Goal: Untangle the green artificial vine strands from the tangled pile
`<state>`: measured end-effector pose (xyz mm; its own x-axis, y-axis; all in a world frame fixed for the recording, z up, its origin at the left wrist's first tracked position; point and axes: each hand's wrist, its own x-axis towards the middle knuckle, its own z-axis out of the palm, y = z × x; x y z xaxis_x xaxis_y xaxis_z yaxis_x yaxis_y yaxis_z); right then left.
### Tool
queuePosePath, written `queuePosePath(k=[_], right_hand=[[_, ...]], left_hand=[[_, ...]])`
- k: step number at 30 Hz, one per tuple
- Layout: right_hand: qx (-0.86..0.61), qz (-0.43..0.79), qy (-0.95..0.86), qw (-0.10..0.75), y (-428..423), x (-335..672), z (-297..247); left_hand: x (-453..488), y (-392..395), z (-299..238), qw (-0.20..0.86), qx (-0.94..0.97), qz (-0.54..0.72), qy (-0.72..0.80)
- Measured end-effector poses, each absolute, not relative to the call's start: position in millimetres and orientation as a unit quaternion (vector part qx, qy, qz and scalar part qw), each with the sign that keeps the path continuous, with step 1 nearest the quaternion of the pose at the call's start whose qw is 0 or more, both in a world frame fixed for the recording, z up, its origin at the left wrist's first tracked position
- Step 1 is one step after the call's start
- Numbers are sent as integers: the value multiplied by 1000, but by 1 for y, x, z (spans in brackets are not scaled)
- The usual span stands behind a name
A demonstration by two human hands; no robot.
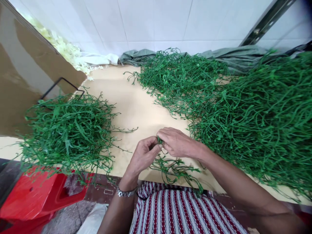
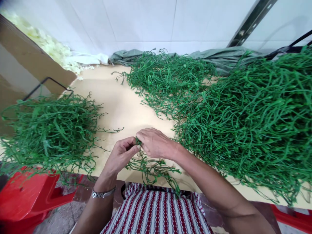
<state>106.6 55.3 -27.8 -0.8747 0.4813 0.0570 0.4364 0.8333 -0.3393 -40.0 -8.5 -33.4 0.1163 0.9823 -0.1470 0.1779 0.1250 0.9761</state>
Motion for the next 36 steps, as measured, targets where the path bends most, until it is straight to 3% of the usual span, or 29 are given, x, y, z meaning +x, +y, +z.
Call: queuePosePath(k=[13, 23, 31, 36], right_hand=[[-316, -11, -947, 59, 64, 99, -44], [-373, 4, -928, 16, 60, 92, -37], [-384, 60, -920, -40, 46, 94, -20], [-373, 79, -922, -70, 41, 95, -12]], left_hand=[[-24, -6, -44, 468, 464, 422, 623], [-16, -8, -44, 437, 423, 488, 626], [-29, -7, -53, 353, 434, 544, 625], [-29, -3, -55, 388, 433, 579, 572]])
